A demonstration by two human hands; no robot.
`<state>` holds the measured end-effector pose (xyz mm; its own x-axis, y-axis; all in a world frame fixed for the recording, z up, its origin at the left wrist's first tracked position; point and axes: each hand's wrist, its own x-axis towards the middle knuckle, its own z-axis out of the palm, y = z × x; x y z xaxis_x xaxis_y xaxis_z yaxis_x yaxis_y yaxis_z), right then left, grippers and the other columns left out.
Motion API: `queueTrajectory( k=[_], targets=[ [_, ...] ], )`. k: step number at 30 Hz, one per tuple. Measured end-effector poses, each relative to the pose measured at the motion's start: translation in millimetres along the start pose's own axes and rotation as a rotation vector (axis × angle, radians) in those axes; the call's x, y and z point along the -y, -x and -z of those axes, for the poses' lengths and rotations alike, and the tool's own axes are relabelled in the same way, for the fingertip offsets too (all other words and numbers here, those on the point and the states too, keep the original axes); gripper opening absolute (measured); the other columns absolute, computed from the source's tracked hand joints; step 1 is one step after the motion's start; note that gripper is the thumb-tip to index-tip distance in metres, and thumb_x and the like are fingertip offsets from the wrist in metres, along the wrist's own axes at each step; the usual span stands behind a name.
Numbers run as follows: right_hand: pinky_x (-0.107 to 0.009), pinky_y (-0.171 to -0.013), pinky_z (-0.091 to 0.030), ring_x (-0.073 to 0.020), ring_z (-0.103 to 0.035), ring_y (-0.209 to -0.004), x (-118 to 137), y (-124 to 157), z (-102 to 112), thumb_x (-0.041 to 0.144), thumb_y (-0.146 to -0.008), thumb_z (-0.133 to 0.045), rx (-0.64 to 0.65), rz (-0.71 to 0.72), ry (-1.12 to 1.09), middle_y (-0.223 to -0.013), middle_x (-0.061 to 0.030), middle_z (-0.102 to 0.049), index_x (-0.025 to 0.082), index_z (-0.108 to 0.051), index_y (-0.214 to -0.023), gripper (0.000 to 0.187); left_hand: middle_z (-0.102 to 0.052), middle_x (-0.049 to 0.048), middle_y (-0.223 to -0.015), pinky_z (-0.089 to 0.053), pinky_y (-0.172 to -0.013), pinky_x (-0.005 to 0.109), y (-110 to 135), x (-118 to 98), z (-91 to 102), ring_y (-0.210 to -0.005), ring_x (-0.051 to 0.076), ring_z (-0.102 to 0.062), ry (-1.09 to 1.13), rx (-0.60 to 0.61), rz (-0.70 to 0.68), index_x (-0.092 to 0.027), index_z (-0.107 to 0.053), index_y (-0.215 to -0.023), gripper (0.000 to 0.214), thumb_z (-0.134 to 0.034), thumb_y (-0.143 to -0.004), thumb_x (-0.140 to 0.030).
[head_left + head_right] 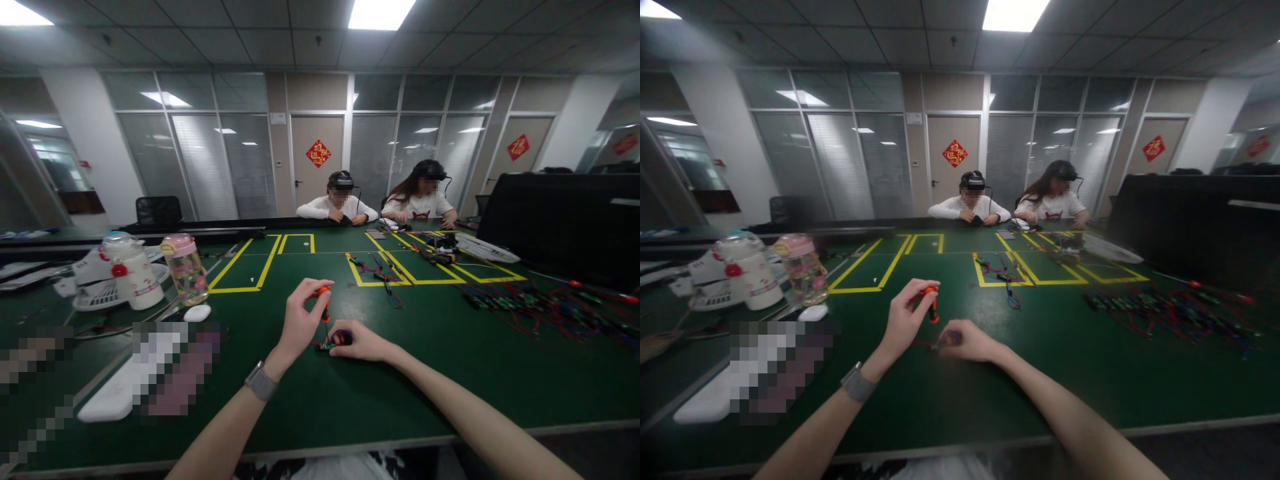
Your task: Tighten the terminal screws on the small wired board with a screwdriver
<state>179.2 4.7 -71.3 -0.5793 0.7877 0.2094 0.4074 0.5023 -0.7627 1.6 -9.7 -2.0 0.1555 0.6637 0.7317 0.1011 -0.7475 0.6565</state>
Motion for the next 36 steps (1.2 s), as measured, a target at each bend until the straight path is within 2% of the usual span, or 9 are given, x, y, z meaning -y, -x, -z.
queueTrajectory(
  k=[5, 8, 10, 13, 21, 23, 27, 30, 36],
  targets=[
    [-0.023, -0.059, -0.036, -0.0108, -0.047, -0.063, 6, -2, 6, 0.025, -0.073, -0.073, 0.060, -0.029, -0.028, -0.070, 0.0026, -0.053, 0.013, -0.069, -0.089, 0.020, -0.056, 0.0028, -0.091, -0.049, -0.073, 0.025, 1, 0, 1.5, -0.081, 0.014, -0.058, -0.049, -0.027, 0.005, -0.020, -0.069, -0.091, 0.009, -0.063, -0.087, -0.024],
    [-0.023, -0.058, -0.035, -0.0105, -0.046, -0.062, 6, -4, 7, 0.028, -0.072, -0.074, 0.078, -0.046, -0.050, -0.068, 0.0029, -0.053, 0.013, -0.069, -0.087, 0.022, -0.058, 0.0047, -0.099, -0.050, -0.076, 0.026, 1, 0, 3.0, -0.086, 0.015, -0.060, -0.034, 0.012, 0.017, -0.022, -0.069, -0.104, 0.021, -0.052, -0.094, -0.027],
    [-0.023, -0.058, -0.035, -0.0103, -0.046, -0.062, 5, -5, 8, 0.030, -0.071, -0.074, 0.083, -0.046, -0.067, -0.067, 0.0031, -0.053, 0.013, -0.069, -0.086, 0.023, -0.061, 0.0067, -0.108, -0.049, -0.086, 0.030, 1, -1, 4.3, -0.098, 0.018, -0.061, 0.001, 0.059, 0.016, -0.022, -0.066, -0.114, 0.028, -0.044, -0.097, -0.026],
    [-0.022, -0.057, -0.036, -0.0103, -0.046, -0.061, 3, -6, 7, 0.030, -0.071, -0.075, 0.092, -0.042, -0.093, -0.066, 0.0036, -0.053, 0.014, -0.070, -0.086, 0.023, -0.064, 0.0079, -0.111, -0.050, -0.089, 0.033, 0, 0, 5.8, -0.101, 0.019, -0.062, 0.063, 0.086, 0.037, -0.020, -0.062, -0.121, 0.030, -0.045, -0.097, -0.027],
    [-0.022, -0.057, -0.036, -0.0105, -0.047, -0.061, 1, -5, 5, 0.028, -0.070, -0.076, 0.065, -0.050, -0.078, -0.066, 0.0035, -0.054, 0.014, -0.070, -0.085, 0.021, -0.059, 0.0027, -0.091, -0.051, -0.073, 0.026, 2, 3, 5.1, -0.082, 0.015, -0.060, -0.101, -0.033, -0.034, -0.021, -0.068, -0.097, 0.013, -0.062, -0.088, -0.027],
    [-0.022, -0.057, -0.036, -0.0104, -0.047, -0.061, 1, -4, 3, 0.026, -0.070, -0.075, 0.044, -0.056, -0.067, -0.066, 0.0033, -0.054, 0.014, -0.069, -0.085, 0.020, -0.058, 0.0030, -0.093, -0.050, -0.074, 0.026, 4, 3, 4.8, -0.084, 0.015, -0.060, -0.158, -0.045, -0.059, -0.021, -0.068, -0.101, 0.015, -0.058, -0.091, -0.028],
    [-0.023, -0.059, -0.036, -0.0106, -0.047, -0.062, 1, -2, 2, 0.026, -0.070, -0.076, 0.006, -0.079, -0.035, -0.068, 0.0030, -0.055, 0.013, -0.069, -0.085, 0.021, -0.061, 0.0067, -0.111, -0.048, -0.090, 0.032, 7, 2, 3.6, -0.102, 0.018, -0.060, -0.229, -0.025, -0.144, -0.021, -0.060, -0.122, 0.030, -0.040, -0.099, -0.023],
    [-0.023, -0.059, -0.037, -0.0109, -0.048, -0.062, 3, -1, 5, 0.028, -0.069, -0.077, 0.019, -0.083, -0.045, -0.067, 0.0030, -0.055, 0.013, -0.070, -0.086, 0.024, -0.062, 0.0077, -0.117, -0.048, -0.093, 0.033, 7, 1, 2.7, -0.105, 0.018, -0.060, -0.217, 0.010, -0.168, -0.020, -0.055, -0.128, 0.033, -0.039, -0.099, -0.020],
    [-0.022, -0.058, -0.037, -0.0104, -0.047, -0.061, 3, -1, 11, 0.031, -0.069, -0.077, 0.053, -0.102, -0.059, -0.065, 0.0034, -0.054, 0.013, -0.071, -0.085, 0.025, -0.059, 0.0027, -0.090, -0.049, -0.075, 0.027, 7, -1, 2.8, -0.083, 0.016, -0.059, -0.311, -0.083, -0.242, -0.021, -0.066, -0.102, 0.014, -0.058, -0.091, -0.023]
  ],
)
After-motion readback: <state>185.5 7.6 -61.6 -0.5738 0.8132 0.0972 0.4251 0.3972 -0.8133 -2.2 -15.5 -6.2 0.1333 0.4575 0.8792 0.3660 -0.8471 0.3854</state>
